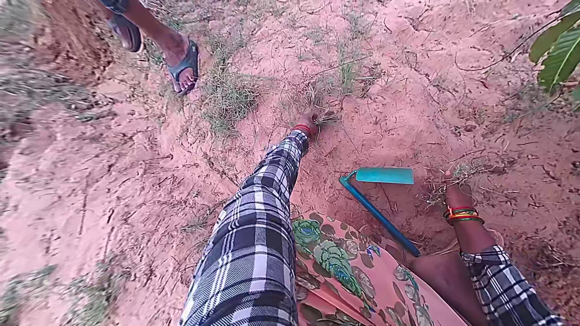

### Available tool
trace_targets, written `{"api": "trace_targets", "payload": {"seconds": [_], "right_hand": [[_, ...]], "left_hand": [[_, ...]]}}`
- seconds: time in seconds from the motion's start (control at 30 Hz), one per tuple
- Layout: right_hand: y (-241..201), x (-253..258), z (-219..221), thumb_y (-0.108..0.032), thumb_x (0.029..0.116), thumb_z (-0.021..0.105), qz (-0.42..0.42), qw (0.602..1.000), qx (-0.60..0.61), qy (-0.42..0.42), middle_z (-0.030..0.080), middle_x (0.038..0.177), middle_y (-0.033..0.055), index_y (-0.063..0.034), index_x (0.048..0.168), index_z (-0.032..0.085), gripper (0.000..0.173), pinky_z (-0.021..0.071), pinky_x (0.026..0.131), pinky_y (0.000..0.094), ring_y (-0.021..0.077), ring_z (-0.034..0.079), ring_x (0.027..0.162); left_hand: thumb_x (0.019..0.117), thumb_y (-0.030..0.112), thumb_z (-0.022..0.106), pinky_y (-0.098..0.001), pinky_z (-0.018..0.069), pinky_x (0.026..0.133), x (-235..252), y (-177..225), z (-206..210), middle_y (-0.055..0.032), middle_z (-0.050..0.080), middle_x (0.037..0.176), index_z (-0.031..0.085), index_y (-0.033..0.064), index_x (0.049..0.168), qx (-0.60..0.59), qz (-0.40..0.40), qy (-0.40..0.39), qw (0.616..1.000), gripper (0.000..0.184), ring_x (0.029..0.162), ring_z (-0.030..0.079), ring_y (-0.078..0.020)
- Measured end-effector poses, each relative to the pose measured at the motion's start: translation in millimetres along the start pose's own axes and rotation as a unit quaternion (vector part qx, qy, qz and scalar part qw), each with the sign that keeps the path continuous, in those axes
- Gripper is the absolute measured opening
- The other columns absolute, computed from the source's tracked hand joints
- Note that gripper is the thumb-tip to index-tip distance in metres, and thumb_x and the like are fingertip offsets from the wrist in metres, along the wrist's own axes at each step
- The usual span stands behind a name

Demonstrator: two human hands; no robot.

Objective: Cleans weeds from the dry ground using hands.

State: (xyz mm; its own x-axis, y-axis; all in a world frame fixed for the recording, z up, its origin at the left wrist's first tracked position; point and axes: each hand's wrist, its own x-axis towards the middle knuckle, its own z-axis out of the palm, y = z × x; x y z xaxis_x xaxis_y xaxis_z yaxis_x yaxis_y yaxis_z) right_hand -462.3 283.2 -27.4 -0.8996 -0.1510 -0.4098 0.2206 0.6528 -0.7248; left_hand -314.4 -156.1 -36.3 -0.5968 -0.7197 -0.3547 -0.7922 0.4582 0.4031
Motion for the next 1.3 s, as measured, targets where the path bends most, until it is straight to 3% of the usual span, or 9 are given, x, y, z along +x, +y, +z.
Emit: {"api": "trace_targets", "payload": {"seconds": [0.2,0.33,0.53,0.7,0.87,1.07,1.13,1.23,1.3], "right_hand": [[19.1,9.5,11.4,-0.024,0.1107,0.048,-0.002,0.999,-0.025,-0.044,0.053,0.141,0.031,0.0114,0.145,0.043,0.05,0.0413,0.109,0.0438,0.0316,0.055,0.128],[32.0,21.9,11.6,-0.02,0.1101,0.048,0.01,0.996,-0.06,-0.067,0.049,0.146,0.0334,0.0123,0.149,0.039,0.051,0.0382,0.114,0.0461,0.0361,0.051,0.135],[36.2,39.5,10.0,-0.032,0.1101,0.05,0.006,0.991,-0.105,-0.077,0.047,0.15,0.033,0.012,0.15,0.039,0.06,0.0333,0.119,0.0488,0.0381,0.046,0.143],[34.3,39.3,9.4,-0.035,0.1096,0.051,-0.011,0.992,-0.094,-0.077,0.05,0.147,0.0335,0.0127,0.148,0.041,0.062,0.0356,0.118,0.048,0.0376,0.049,0.14],[31.3,37.9,7.9,-0.039,0.1088,0.052,-0.011,0.992,-0.104,-0.076,0.049,0.147,0.034,0.0123,0.149,0.04,0.066,0.0344,0.119,0.0492,0.0388,0.047,0.142],[38.0,35.1,9.2,-0.039,0.108,0.054,0.0,0.993,-0.093,-0.07,0.047,0.149,0.0343,0.0115,0.151,0.037,0.069,0.0339,0.119,0.0509,0.0399,0.046,0.143],[42.0,38.0,9.7,-0.038,0.108,0.054,-0.006,0.992,-0.1,-0.07,0.051,0.146,0.0342,0.0121,0.148,0.041,0.066,0.0363,0.117,0.0513,0.0399,0.05,0.139],[41.5,40.6,8.0,-0.039,0.1093,0.051,-0.002,0.988,-0.13,-0.082,0.048,0.149,0.0346,0.0134,0.149,0.038,0.067,0.034,0.119,0.0513,0.0406,0.046,0.142],[40.6,40.4,8.6,-0.039,0.1092,0.051,-0.009,0.988,-0.132,-0.08,0.048,0.148,0.0342,0.0133,0.149,0.039,0.067,0.034,0.119,0.051,0.0404,0.046,0.142]], "left_hand": [[0.0945,0.005,0.065,-0.0628,0.0403,0.112,5.9,-6.7,5.8,-0.026,0.06,0.14,0.056,0.0044,0.143,-0.024,0.007,0.008,1.0,0.049,0.134,0.055,-0.0433],[0.0984,0.009,0.06,-0.0632,0.0397,0.112,6.4,-5.5,4.3,-0.0272,0.06,0.138,0.059,0.0013,0.139,-0.01,-0.006,-0.012,1.0,0.042,0.134,0.055,-0.0434],[0.097,0.001,0.057,-0.0613,0.0381,0.114,-14.4,-2.0,6.1,-0.029,0.057,0.141,0.057,-0.0028,0.14,-0.048,-0.034,-0.023,0.998,0.043,0.137,0.051,-0.0429],[0.096,0.014,0.069,-0.0613,0.0395,0.112,-19.0,-16.5,14.6,-0.0282,0.061,0.136,0.06,-0.0035,0.136,-0.096,-0.05,-0.021,0.994,0.044,0.132,0.055,-0.0422],[0.0995,0.027,0.069,-0.0585,0.0373,0.116,-28.3,-16.2,10.3,-0.0285,0.06,0.138,0.06,-0.0038,0.136,-0.098,-0.062,0.002,0.993,0.049,0.135,0.054,-0.0413],[0.1001,0.018,0.066,-0.0571,0.0363,0.117,-27.4,-9.4,11.9,-0.0238,0.057,0.144,0.059,0.0007,0.14,-0.03,0.04,-0.021,0.999,0.044,0.138,0.052,-0.0385],[0.1032,0.021,0.062,-0.0595,0.0373,0.116,-27.2,-7.0,11.6,-0.0257,0.058,0.143,0.057,0.0024,0.144,-0.014,0.035,-0.034,0.999,0.045,0.137,0.053,-0.0414],[0.1065,0.013,0.052,-0.0609,0.0341,0.117,-36.7,7.5,7.2,-0.0277,0.053,0.148,0.048,0.002,0.151,0.012,-0.002,-0.052,0.999,0.046,0.141,0.048,-0.0441],[0.1067,0.017,0.052,-0.0611,0.0371,0.116,-19.5,-3.7,17.8,-0.0267,0.056,0.145,0.05,0.0,0.148,-0.003,-0.004,-0.036,0.999,0.044,0.138,0.051,-0.0426]]}}
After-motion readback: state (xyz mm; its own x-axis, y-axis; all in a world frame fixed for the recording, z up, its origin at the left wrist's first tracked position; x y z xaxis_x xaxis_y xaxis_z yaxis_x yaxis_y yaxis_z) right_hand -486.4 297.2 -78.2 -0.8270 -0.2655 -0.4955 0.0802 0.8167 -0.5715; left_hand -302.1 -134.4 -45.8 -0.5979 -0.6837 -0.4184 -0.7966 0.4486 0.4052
